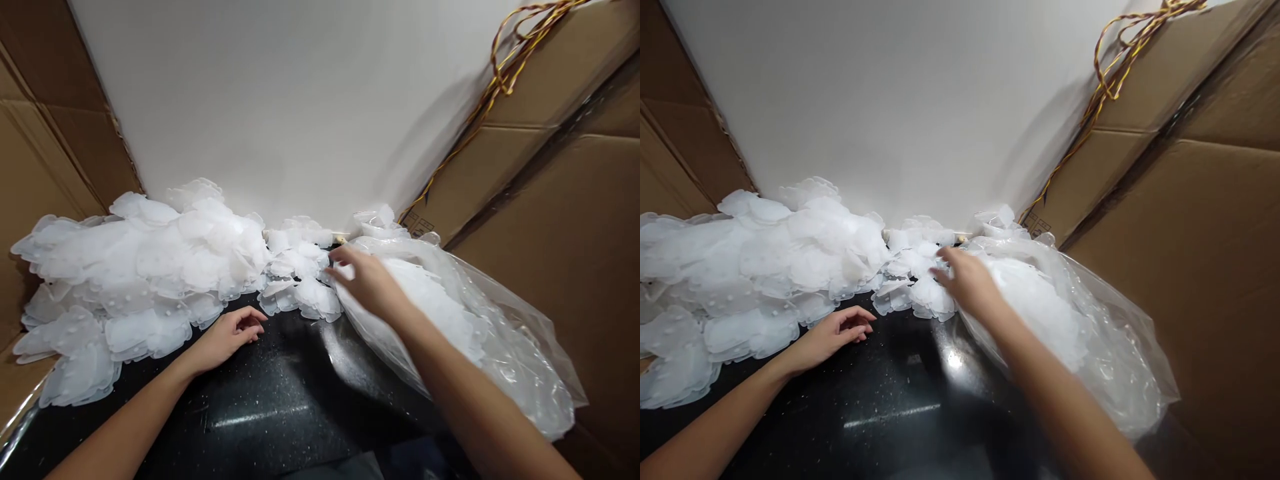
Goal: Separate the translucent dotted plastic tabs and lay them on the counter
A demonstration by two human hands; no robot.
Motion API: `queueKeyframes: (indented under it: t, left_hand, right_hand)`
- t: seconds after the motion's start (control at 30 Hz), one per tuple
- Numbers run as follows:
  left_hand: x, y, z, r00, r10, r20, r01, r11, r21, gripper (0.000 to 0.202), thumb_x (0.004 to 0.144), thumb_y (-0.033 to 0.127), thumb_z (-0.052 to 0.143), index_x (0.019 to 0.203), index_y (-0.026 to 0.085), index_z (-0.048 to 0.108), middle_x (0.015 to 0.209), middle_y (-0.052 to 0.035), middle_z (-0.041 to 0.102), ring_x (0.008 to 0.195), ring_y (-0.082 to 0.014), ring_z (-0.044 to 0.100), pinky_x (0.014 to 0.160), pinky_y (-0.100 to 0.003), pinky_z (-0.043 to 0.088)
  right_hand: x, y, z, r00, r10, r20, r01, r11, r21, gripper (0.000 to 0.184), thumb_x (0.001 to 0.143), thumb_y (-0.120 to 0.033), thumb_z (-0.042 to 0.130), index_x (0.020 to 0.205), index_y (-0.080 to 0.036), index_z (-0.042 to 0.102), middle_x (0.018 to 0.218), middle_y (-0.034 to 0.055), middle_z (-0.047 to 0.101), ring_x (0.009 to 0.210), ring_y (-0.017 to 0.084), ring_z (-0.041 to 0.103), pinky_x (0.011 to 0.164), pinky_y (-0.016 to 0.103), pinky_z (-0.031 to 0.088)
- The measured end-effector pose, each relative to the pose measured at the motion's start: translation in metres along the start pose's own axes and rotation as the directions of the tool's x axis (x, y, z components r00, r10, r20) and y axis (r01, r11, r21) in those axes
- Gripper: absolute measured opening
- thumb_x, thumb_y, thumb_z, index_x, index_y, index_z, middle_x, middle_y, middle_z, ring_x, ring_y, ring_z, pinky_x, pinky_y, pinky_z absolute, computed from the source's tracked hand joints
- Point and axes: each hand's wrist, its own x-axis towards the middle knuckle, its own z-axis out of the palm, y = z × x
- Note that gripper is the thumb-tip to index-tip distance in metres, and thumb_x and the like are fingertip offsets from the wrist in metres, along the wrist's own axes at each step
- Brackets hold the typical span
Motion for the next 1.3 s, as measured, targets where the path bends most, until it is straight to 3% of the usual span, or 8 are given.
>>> queueKeyframes:
  t: [0.1, 0.2, 0.33, 0.47, 0.67, 0.83, 1.03, 1.3]
  left_hand:
    - [0.002, -0.005, 0.002, 0.999, -0.014, -0.037, 0.011, 0.995, -0.096, 0.037, 0.081, 0.046, 0.064, 0.108, 0.021, 0.059, 0.103, -0.0057, 0.065, 0.092, -0.0212, 0.066, 0.089, -0.04, 0.051]
    - [0.003, -0.005, 0.005, 0.994, -0.072, -0.078, 0.05, 0.967, -0.25, 0.046, 0.081, 0.051, 0.064, 0.115, 0.022, 0.052, 0.108, -0.0066, 0.061, 0.095, -0.0217, 0.067, 0.092, -0.042, 0.052]
    - [0.001, -0.003, 0.006, 0.982, -0.121, -0.142, 0.051, 0.906, -0.42, 0.051, 0.087, 0.057, 0.054, 0.122, 0.023, 0.043, 0.119, -0.0116, 0.059, 0.103, -0.0226, 0.065, 0.09, -0.041, 0.052]
    - [0.002, -0.01, 0.002, 0.975, -0.062, -0.214, 0.014, 0.975, -0.22, 0.052, 0.082, 0.046, 0.059, 0.125, 0.02, 0.044, 0.113, -0.0098, 0.062, 0.093, -0.0207, 0.064, 0.081, -0.036, 0.052]
    - [0.007, -0.016, -0.001, 0.979, -0.035, -0.199, 0.017, 0.996, -0.091, 0.033, 0.078, 0.036, 0.062, 0.106, 0.018, 0.063, 0.1, -0.0078, 0.067, 0.097, -0.0253, 0.062, 0.088, -0.039, 0.047]
    - [0.003, -0.008, -0.002, 0.994, 0.028, -0.105, -0.019, 0.996, 0.091, 0.036, 0.075, 0.03, 0.065, 0.11, 0.022, 0.065, 0.118, -0.0069, 0.064, 0.111, -0.0275, 0.058, 0.097, -0.039, 0.042]
    - [0.002, -0.003, -0.004, 0.997, 0.067, -0.048, -0.049, 0.951, 0.305, 0.02, 0.075, 0.023, 0.057, 0.095, 0.02, 0.06, 0.099, -0.0029, 0.06, 0.096, -0.0235, 0.055, 0.086, -0.034, 0.042]
    - [0.006, -0.003, -0.008, 0.999, -0.031, 0.017, 0.029, 0.99, 0.136, 0.027, 0.079, 0.037, 0.057, 0.099, 0.019, 0.057, 0.095, -0.0023, 0.06, 0.088, -0.022, 0.057, 0.076, -0.031, 0.044]
  right_hand:
    - [-0.001, -0.038, 0.06, 0.977, -0.14, 0.161, 0.148, 0.988, -0.037, 0.04, 0.084, -0.029, 0.07, 0.121, -0.021, 0.056, 0.117, 0.014, 0.065, 0.1, 0.03, 0.063, 0.079, 0.04, 0.05]
    - [0.003, -0.052, 0.1, 0.969, -0.18, 0.171, 0.194, 0.979, -0.07, 0.021, 0.087, -0.013, 0.061, 0.108, -0.019, 0.06, 0.105, 0.0137, 0.066, 0.094, 0.028, 0.062, 0.077, 0.038, 0.048]
    - [-0.013, -0.063, 0.108, 0.917, -0.346, 0.2, 0.351, 0.936, 0.014, 0.008, 0.092, -0.013, 0.055, 0.091, -0.018, 0.062, 0.094, 0.0101, 0.066, 0.09, 0.023, 0.06, 0.079, 0.034, 0.045]
    - [-0.043, -0.064, 0.105, 0.758, -0.617, 0.212, 0.547, 0.778, 0.309, 0.013, 0.089, -0.034, 0.065, 0.092, -0.021, 0.064, 0.089, 0.0045, 0.067, 0.083, 0.02, 0.061, 0.08, 0.035, 0.043]
    - [-0.057, -0.04, 0.121, 0.97, -0.201, 0.138, 0.121, 0.889, 0.442, 0.014, 0.094, -0.021, 0.054, 0.104, -0.021, 0.062, 0.1, 0.0085, 0.061, 0.09, 0.022, 0.06, 0.079, 0.035, 0.049]
    - [-0.059, -0.033, 0.131, 0.95, -0.232, 0.21, 0.116, 0.884, 0.453, 0.032, 0.082, -0.026, 0.072, 0.112, -0.021, 0.061, 0.107, 0.0095, 0.056, 0.105, 0.026, 0.054, 0.092, 0.041, 0.046]
    - [-0.057, -0.042, 0.126, 0.942, -0.176, 0.284, -0.012, 0.831, 0.556, 0.019, 0.076, -0.015, 0.074, 0.08, -0.02, 0.056, 0.095, 0.0046, 0.054, 0.096, 0.023, 0.052, 0.085, 0.036, 0.044]
    - [-0.056, -0.024, 0.115, 0.915, -0.032, 0.402, -0.323, 0.54, 0.777, 0.029, 0.077, -0.016, 0.06, 0.104, -0.022, 0.053, 0.09, 0.0001, 0.055, 0.072, 0.015, 0.05, 0.068, 0.029, 0.042]
